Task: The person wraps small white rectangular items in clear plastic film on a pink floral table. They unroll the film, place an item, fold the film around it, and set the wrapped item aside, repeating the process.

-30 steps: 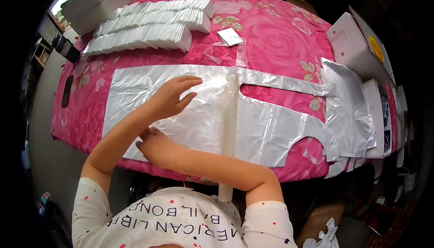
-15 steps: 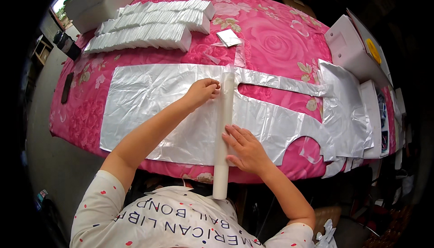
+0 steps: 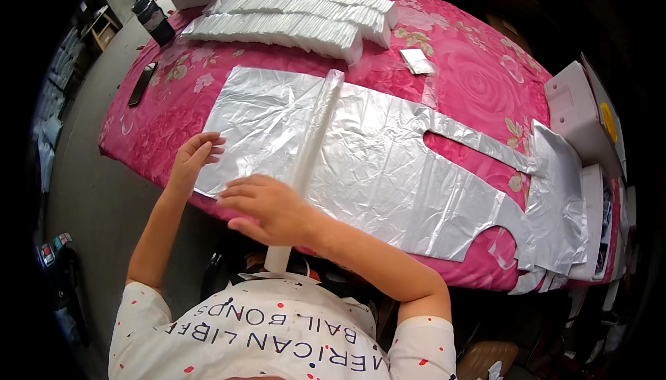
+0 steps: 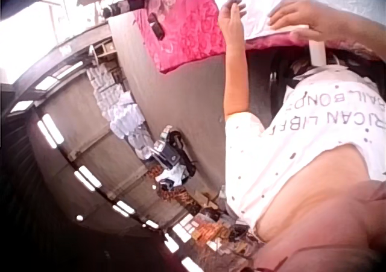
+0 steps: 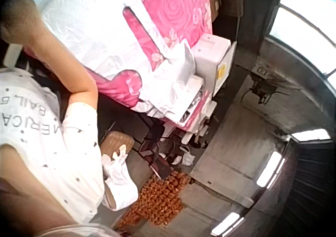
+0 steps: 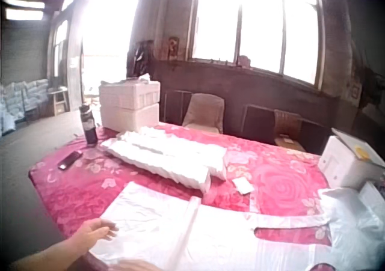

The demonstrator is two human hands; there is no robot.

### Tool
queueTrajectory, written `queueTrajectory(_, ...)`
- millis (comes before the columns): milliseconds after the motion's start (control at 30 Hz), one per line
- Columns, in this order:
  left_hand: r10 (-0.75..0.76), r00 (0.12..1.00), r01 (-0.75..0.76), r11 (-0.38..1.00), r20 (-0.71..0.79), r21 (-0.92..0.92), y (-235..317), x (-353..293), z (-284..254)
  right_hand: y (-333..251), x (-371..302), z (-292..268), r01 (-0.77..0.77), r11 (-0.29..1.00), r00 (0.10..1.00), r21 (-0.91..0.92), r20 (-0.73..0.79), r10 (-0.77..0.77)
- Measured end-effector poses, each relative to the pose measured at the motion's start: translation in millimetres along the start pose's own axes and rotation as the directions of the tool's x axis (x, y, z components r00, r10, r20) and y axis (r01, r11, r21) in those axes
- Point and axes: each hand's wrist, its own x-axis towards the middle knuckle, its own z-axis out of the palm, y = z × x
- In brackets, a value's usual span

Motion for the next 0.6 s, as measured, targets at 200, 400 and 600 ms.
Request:
queueTrajectory(200, -0.142, 0.984, 0.132, 0.986, -0.109, -0.098, -35.0, -91.1, -38.4, 67.0, -24.6, -35.9, -0.113, 0.823, 0.979, -0.557, 0.079, 0.188)
queueTrajectory(400, -0.126, 0.99, 0.117, 0.984, -0.059, -0.134, -34.7, -114.3, -0.6, 101.0, 34.0, -6.9, 0.013, 0.83, 0.945, -0.558, 0.277, 0.171)
queueTrajectory(600, -0.022, 0.991, 0.027, 0.999, -0.135, 0.033, -21.2, -109.7, 0.1, 99.3, 86.2, 17.4, 0.013, 0.913, 1.0, -0.407, 0.012, -0.008)
